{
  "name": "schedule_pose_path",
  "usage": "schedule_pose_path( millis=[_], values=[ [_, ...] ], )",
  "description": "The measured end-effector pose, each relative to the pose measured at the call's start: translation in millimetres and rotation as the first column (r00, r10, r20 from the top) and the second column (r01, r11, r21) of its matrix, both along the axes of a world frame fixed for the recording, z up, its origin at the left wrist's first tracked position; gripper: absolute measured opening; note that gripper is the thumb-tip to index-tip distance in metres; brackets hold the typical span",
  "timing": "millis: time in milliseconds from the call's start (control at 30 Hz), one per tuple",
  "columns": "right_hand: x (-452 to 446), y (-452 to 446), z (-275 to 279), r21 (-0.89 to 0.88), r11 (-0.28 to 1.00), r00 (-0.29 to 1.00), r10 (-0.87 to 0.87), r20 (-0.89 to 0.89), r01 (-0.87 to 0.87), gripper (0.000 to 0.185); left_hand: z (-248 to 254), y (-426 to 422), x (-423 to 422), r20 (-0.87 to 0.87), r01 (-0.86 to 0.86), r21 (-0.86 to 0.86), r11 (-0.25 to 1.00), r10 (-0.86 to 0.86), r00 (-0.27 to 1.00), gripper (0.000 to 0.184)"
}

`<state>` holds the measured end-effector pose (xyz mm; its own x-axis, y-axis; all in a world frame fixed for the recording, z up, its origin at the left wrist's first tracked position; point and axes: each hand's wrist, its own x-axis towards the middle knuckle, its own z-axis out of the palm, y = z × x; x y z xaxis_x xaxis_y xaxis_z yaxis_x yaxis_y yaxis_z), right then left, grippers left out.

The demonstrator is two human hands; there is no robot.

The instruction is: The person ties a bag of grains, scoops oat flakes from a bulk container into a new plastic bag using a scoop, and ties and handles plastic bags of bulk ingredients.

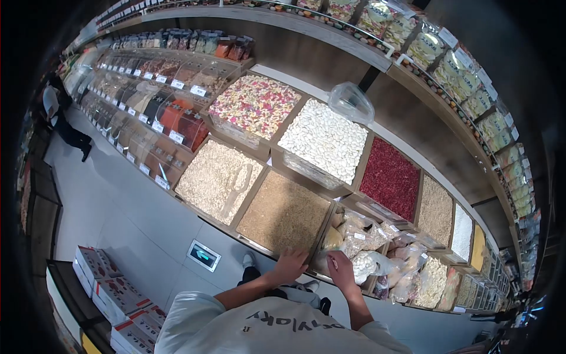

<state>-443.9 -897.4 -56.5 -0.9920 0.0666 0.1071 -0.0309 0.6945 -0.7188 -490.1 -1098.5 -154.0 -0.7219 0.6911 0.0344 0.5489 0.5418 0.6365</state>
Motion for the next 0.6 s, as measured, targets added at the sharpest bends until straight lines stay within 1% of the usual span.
schedule_pose_path(
  millis=[33,67,100,167,200,267,300,367,400,467,500,533,567,600],
  values=[
    [-17,-12,13,0.042,0.999,0.998,0.036,-0.06,-0.033,0.014,-5,-19,-13,0.035,-0.055,0.011,0.998,0.055,0.998,0.044],
    [-33,-20,17,0.082,0.996,0.993,0.045,-0.106,-0.037,0.014,-18,-35,-26,0.012,-0.093,-0.045,0.995,0.094,0.996,0.047],
    [-44,-26,22,0.075,0.997,0.996,0.034,-0.08,-0.028,0.014,-32,-49,-36,-0.011,-0.127,-0.101,0.987,0.127,0.992,0.05],
    [-61,-40,38,0.072,0.997,0.999,0.005,-0.035,-0.003,0.013,-42,-67,-64,-0.219,-0.216,-0.087,0.973,0.193,0.956,0.055],
    [-69,-43,41,0.08,0.997,0.999,0.013,-0.039,-0.01,0.013,-44,-73,-77,-0.204,-0.202,-0.085,0.976,0.182,0.962,0.055],
    [-75,-48,45,0.091,0.996,1.0,0.014,-0.028,-0.011,0.014,-47,-80,-100,-0.311,-0.268,-0.106,0.957,0.225,0.924,0.054],
    [-78,-49,46,0.109,0.994,0.999,0.018,-0.038,-0.014,0.013,-49,-80,-109,-0.299,-0.259,-0.106,0.96,0.217,0.929,0.054],
    [-80,-46,45,0.137,0.991,0.999,0.014,-0.046,-0.007,0.012,-55,-75,-122,-0.31,-0.273,-0.112,0.955,0.227,0.923,0.049],
    [-80,-41,45,0.139,0.99,0.999,0.01,-0.033,-0.006,0.012,-57,-72,-128,-0.297,-0.268,-0.113,0.957,0.225,0.928,0.049],
    [-82,-29,49,0.139,0.99,0.999,-0.028,-0.046,0.034,0.012,-54,-72,-132,-0.232,-0.327,-0.121,0.937,0.293,0.927,0.038],
    [-84,-20,46,0.141,0.989,0.997,-0.042,-0.059,0.05,0.012,-54,-73,-134,-0.227,-0.324,-0.13,0.937,0.29,0.93,0.038],
    [-91,-14,50,0.134,0.99,0.998,-0.044,-0.054,0.05,0.012,-54,-74,-137,-0.285,-0.342,-0.131,0.93,0.295,0.912,0.031],
    [-102,-9,59,0.136,0.988,0.994,-0.058,-0.089,0.07,0.011,-56,-75,-141,-0.347,-0.36,-0.128,0.924,0.299,0.889,0.024],
    [-121,0,66,0.144,0.985,0.988,-0.072,-0.138,0.092,0.01,-56,-75,-149,-0.36,-0.361,-0.121,0.925,0.298,0.884,0.024]
  ],
)
